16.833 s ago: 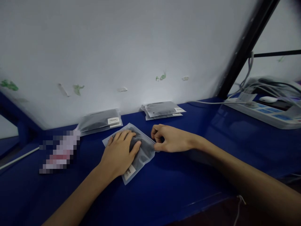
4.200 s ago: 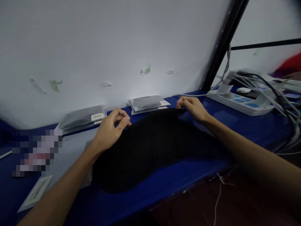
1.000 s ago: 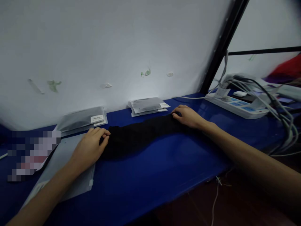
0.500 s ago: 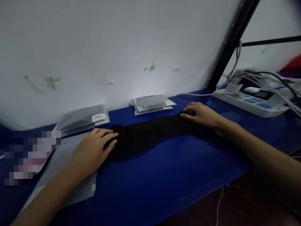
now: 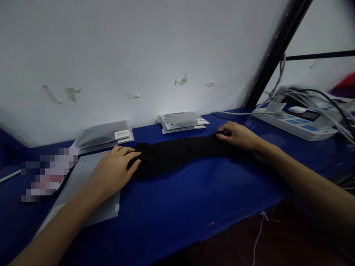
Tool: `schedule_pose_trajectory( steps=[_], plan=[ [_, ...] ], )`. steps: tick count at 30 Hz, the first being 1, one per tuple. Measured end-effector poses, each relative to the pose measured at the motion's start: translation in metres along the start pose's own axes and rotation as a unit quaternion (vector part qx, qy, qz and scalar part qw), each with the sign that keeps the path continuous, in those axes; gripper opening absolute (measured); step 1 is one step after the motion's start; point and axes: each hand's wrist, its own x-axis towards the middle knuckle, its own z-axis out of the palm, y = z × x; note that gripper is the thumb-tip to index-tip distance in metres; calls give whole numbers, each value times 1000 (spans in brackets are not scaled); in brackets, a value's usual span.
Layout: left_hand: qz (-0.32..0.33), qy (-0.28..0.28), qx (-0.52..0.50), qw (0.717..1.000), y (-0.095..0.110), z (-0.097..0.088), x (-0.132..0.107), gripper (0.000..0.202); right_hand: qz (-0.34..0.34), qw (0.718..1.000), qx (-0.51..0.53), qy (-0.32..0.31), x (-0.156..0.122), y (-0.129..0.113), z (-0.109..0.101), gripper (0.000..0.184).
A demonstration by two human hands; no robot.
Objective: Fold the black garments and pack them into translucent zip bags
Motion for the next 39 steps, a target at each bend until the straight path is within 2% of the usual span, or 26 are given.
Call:
schedule_pose_trajectory(
  steps=[6, 11, 20, 24, 27, 30, 33, 35, 39],
  plan=[
    [-8, 8, -18, 1000, -1, -3, 0, 42, -11, 1000, 0, 5, -3, -2, -1, 31],
    [-21, -9, -31, 999, -2, -4, -1, 43, -9, 1000, 20, 10, -8, -5, -3, 37],
    [-29, -19, -70, 997, -5, 0, 0, 46, -11, 999, 41, 3, -9, -6, -3, 33],
    [-30, -12, -55, 998, -4, -2, -1, 48, -6, 997, 71, -3, -9, -6, -3, 34],
    [20, 57, -3, 998, 15, -11, -1, 45, 5, 994, 108, -1, -10, -11, -5, 35],
    [108, 123, 12, 986, 56, -21, 3, 40, 26, 991, 128, -14, -11, -17, -9, 31],
    [172, 96, -4, 980, 101, -24, 10, 36, 34, 989, 139, -22, -13, -23, -13, 26],
    [189, 62, 1, 980, 121, -21, 14, 35, 39, 985, 169, -17, -14, -28, -15, 25],
    [202, 37, 25, 978, 132, -12, 14, 33, 74, 961, 266, -13, -21, -38, -19, 26]
  ],
)
